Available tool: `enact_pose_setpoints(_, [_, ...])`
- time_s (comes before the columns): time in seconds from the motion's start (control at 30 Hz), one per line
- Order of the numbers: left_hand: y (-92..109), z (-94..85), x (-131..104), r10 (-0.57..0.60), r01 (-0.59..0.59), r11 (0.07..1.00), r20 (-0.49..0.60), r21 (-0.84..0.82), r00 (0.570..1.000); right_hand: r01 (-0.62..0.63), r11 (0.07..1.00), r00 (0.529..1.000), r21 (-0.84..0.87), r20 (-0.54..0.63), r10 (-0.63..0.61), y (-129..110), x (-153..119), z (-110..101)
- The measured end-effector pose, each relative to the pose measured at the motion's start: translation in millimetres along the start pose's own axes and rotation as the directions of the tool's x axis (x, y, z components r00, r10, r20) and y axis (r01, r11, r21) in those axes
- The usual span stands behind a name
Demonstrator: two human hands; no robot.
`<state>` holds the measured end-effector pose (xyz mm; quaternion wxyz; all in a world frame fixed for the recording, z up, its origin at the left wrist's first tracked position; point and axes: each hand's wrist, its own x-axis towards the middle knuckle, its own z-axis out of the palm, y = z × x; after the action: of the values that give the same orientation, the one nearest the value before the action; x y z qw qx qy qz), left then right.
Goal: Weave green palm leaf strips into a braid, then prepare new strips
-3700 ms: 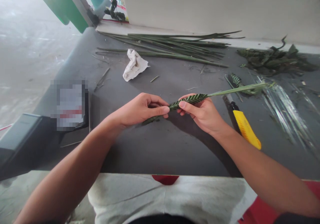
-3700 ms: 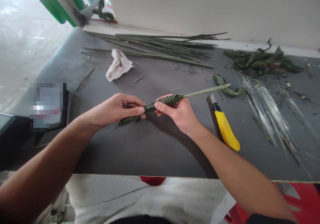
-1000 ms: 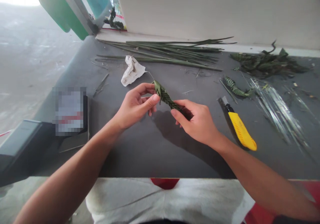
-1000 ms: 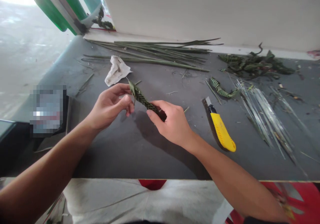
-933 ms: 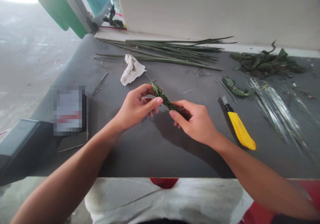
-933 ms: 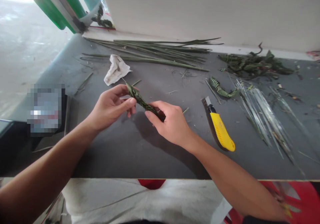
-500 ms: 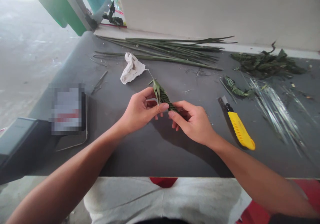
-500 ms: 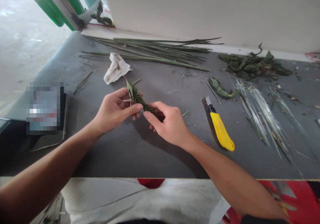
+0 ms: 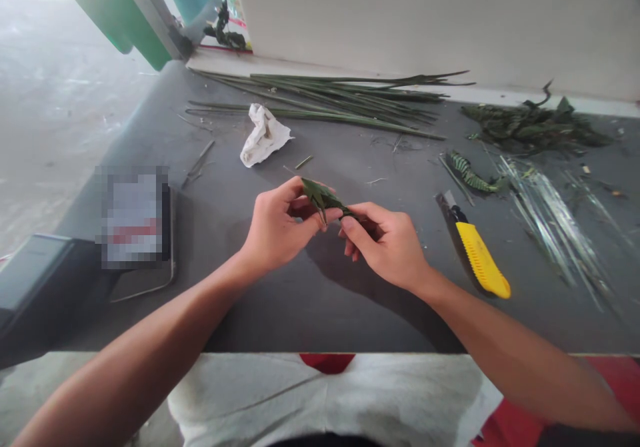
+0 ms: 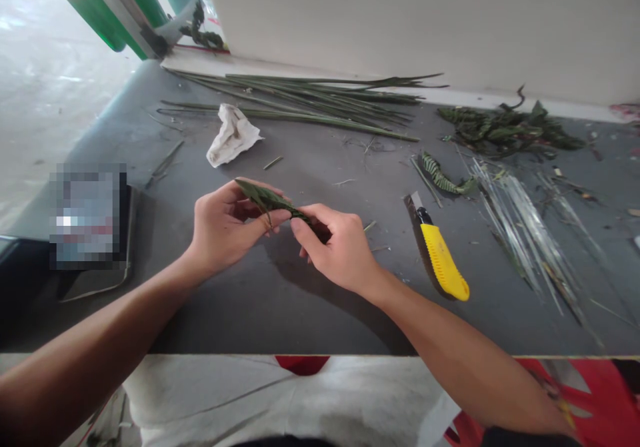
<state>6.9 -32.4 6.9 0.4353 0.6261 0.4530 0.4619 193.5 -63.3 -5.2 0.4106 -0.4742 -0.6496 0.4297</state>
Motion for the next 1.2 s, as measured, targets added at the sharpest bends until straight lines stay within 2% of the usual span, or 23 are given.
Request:
enact_pose_setpoints(0.1, [3, 2.3, -3, 0.136, -0.124, 0.976, -0.054, 0.177, 0.989, -0.009, 1.0, 1.0, 0.004, -0.019, 0.009, 1, 0, 2])
enact_pose_setpoints(0.17, [3, 2.9, -5, 0.244, -0.217, 0.938, -0.067, 0.272, 0.968, -0.015, 1.0, 0.999, 0.006, -0.031, 0.015, 1, 0, 2])
enact_pose_setpoints(0.23, [2, 2.8, -6, 0.342, -0.306, 0.896, -0.058, 0.323, 0.938, -0.015, 1.0, 0.999, 0.009, -0.037, 0.015, 2, 0, 3])
enact_pose_setpoints(0.3, [1, 2.1, -6, 0.387, -0.346, 0.868, -0.049, 0.355, 0.921, -0.014, 1.0, 0.999, 0.013, -0.038, 0.015, 3, 0, 3])
enact_pose_setpoints(0.4, [0, 0.7, -5, 0.338, -0.297, 0.887, -0.059, 0.353, 0.939, -0.014, 1.0, 0.999, 0.017, -0.042, 0.015, 3, 0, 4])
enact_pose_setpoints(0.5, [0, 0.3, -2, 0.232, -0.21, 0.944, -0.062, 0.253, 0.971, 0.001, 1.0, 0.999, -0.004, -0.044, -0.001, 3, 0, 5])
enact_pose_setpoints(0.57, [0, 0.5, -1, 0.16, -0.151, 0.978, -0.049, 0.141, 0.986, 0.037, 0.997, 0.998, -0.066, -0.052, -0.04, 1, 0, 4])
enact_pose_setpoints(0.63, [0, -0.5, -1, 0.121, -0.12, 0.992, -0.005, 0.037, 0.993, 0.126, 0.971, 0.986, -0.205, -0.085, -0.145, 0, 0, 2])
enact_pose_setpoints(0.7, [-1, -3.8, 1, 0.132, -0.132, 0.991, 0.049, -0.012, 0.99, 0.256, 0.88, 0.941, -0.399, -0.108, -0.322, -2, 1, -1])
enact_pose_setpoints(0.8, [-4, -13.6, 5, 0.18, -0.185, 0.982, 0.108, 0.037, 0.978, 0.388, 0.655, 0.823, -0.649, -0.075, -0.563, -3, 2, -7])
enact_pose_setpoints(0.87, [-6, -20.8, 9, 0.19, -0.21, 0.968, 0.143, 0.14, 0.971, 0.401, 0.534, 0.769, -0.744, -0.043, -0.638, -3, 1, -12])
enact_pose_setpoints(0.93, [-7, -25.7, 13, 0.177, -0.212, 0.947, 0.158, 0.241, 0.971, 0.394, 0.456, 0.746, -0.798, -0.012, -0.666, -3, 0, -16])
enact_pose_setpoints(1.03, [-9, -26.2, 16, 0.125, -0.157, 0.949, 0.131, 0.273, 0.983, 0.393, 0.407, 0.746, -0.825, 0.027, -0.666, -2, -2, -18])
enact_pose_setpoints(1.2, [-12, -21.4, 20, -0.032, 0.027, 0.988, 0.033, 0.149, 0.999, 0.429, 0.427, 0.711, -0.796, 0.007, -0.703, -1, -3, -18])
